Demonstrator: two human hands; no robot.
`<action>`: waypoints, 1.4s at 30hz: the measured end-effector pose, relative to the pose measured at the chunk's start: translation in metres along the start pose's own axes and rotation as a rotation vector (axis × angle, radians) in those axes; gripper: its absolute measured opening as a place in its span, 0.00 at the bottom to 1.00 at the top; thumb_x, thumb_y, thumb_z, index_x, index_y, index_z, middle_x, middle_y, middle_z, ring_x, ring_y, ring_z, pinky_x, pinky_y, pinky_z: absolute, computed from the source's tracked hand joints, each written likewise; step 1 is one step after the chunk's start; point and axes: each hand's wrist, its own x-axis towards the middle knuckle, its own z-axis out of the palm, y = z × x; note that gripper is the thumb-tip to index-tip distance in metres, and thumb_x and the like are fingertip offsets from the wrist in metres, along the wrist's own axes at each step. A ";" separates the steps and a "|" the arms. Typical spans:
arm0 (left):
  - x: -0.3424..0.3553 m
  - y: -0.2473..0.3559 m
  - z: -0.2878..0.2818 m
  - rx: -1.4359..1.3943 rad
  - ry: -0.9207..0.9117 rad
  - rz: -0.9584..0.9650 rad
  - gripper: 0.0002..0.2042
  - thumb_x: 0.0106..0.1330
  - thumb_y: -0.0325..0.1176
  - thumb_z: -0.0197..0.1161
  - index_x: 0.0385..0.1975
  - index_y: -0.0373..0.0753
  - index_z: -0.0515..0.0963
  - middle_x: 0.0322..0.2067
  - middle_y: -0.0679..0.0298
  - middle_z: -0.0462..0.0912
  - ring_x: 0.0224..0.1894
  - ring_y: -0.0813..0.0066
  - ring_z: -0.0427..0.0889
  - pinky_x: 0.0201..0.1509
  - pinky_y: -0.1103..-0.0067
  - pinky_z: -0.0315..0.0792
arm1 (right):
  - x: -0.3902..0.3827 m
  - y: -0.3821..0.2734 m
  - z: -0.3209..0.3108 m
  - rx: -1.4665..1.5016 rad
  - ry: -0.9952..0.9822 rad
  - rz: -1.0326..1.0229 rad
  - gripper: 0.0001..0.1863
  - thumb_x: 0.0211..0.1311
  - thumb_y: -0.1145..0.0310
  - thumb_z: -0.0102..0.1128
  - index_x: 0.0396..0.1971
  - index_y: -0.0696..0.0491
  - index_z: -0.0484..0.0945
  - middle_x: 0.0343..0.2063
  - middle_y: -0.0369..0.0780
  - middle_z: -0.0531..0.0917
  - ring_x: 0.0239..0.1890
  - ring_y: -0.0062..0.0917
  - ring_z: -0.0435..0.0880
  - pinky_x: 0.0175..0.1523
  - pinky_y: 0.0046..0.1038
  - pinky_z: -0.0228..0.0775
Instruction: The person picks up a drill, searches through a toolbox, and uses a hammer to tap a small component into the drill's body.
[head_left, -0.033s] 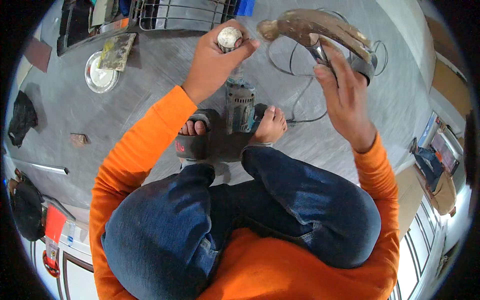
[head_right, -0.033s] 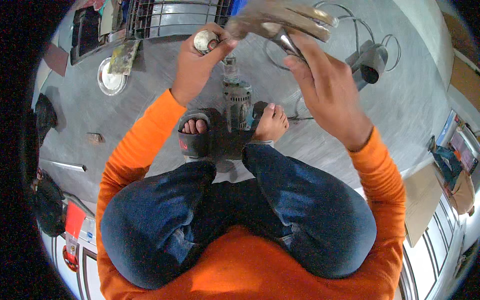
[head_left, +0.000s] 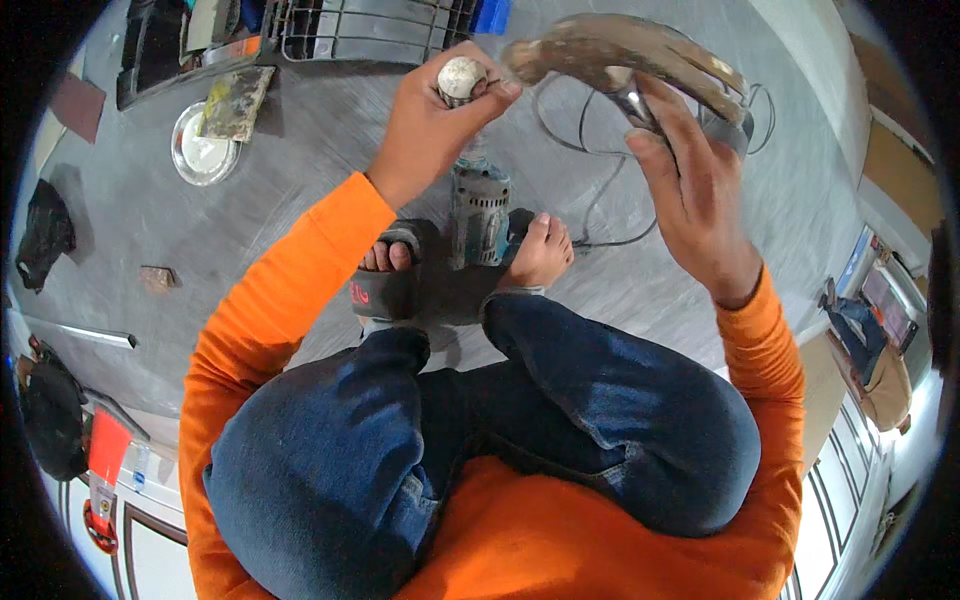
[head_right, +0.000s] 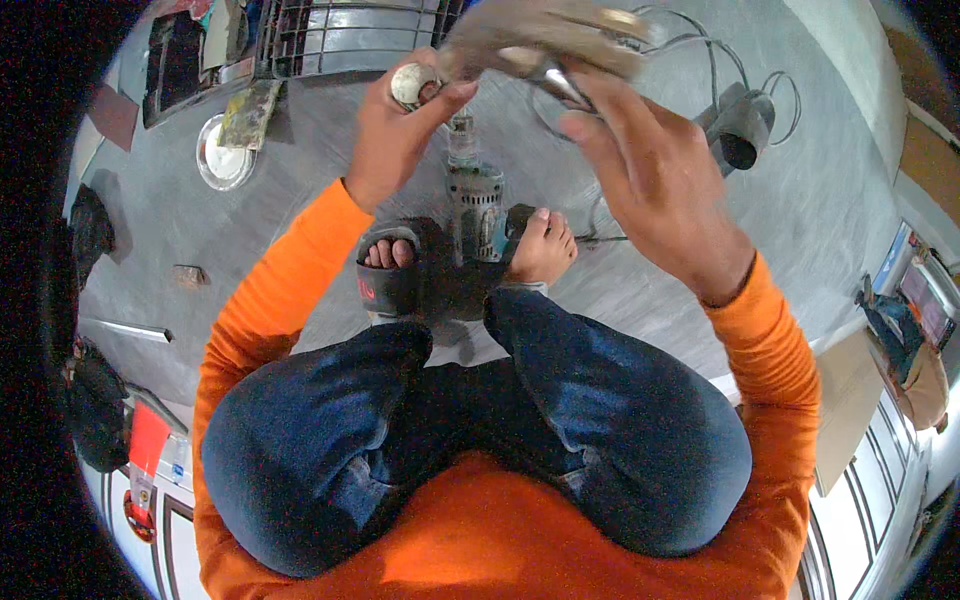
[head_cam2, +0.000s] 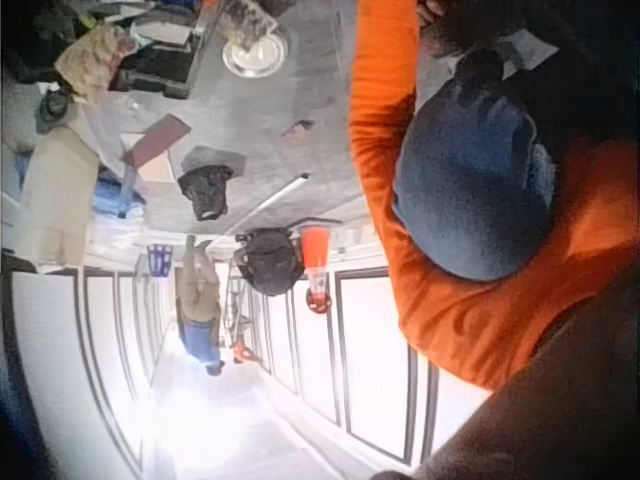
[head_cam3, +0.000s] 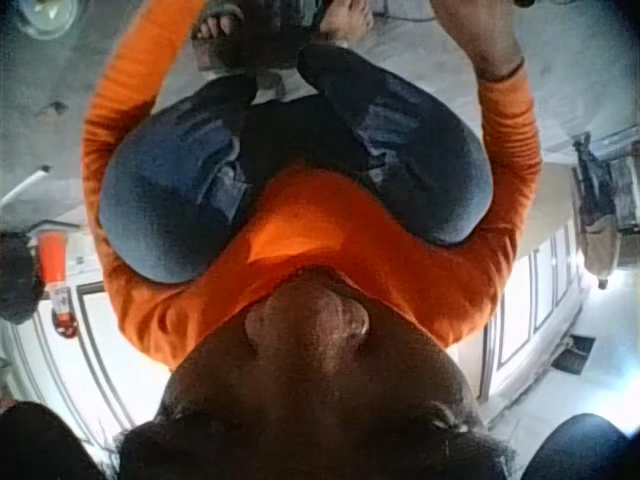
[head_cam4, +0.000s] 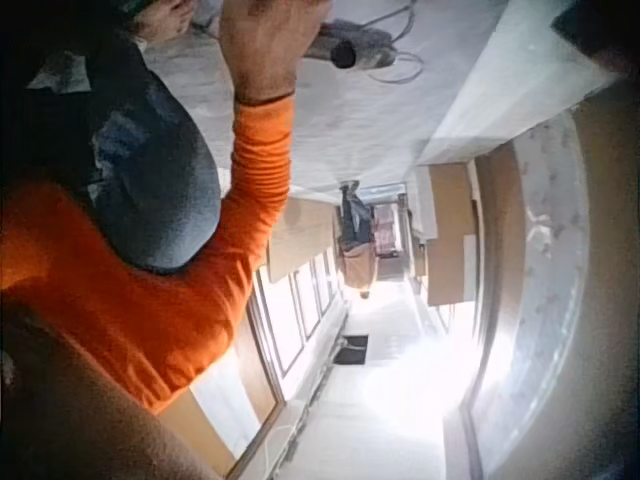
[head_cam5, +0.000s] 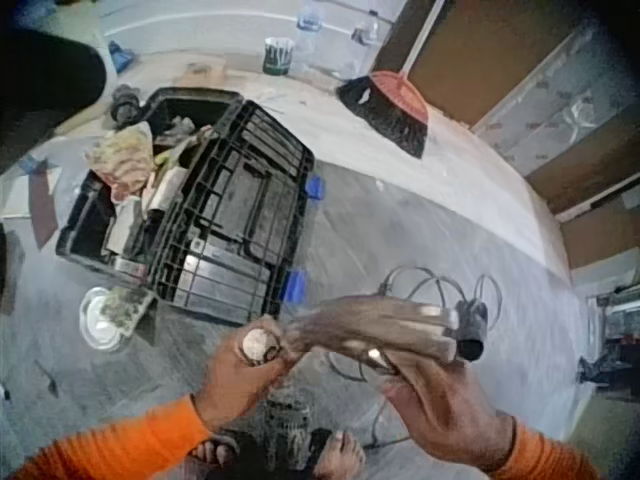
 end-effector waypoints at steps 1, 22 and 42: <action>0.000 0.002 0.001 0.003 0.012 0.013 0.08 0.65 0.33 0.70 0.31 0.39 0.77 0.26 0.77 0.73 0.28 0.90 0.69 0.32 0.86 0.65 | 0.012 -0.007 -0.009 -0.080 -0.133 -0.097 0.16 0.70 0.69 0.57 0.53 0.60 0.76 0.38 0.53 0.84 0.37 0.47 0.84 0.42 0.35 0.75; -0.005 -0.027 -0.029 0.270 0.270 -0.010 0.15 0.62 0.41 0.72 0.29 0.36 0.77 0.21 0.72 0.75 0.21 0.82 0.71 0.26 0.78 0.67 | 0.007 -0.010 0.042 0.244 -0.160 0.485 0.18 0.67 0.59 0.63 0.44 0.58 0.72 0.22 0.46 0.79 0.23 0.40 0.82 0.30 0.36 0.71; -0.033 -0.086 -0.025 0.266 0.015 -0.460 0.18 0.58 0.44 0.77 0.22 0.45 0.72 0.17 0.77 0.68 0.16 0.88 0.63 0.18 0.82 0.54 | -0.001 0.047 0.190 0.376 -0.052 0.534 0.24 0.56 0.58 0.72 0.41 0.60 0.71 0.30 0.51 0.85 0.37 0.48 0.86 0.43 0.42 0.76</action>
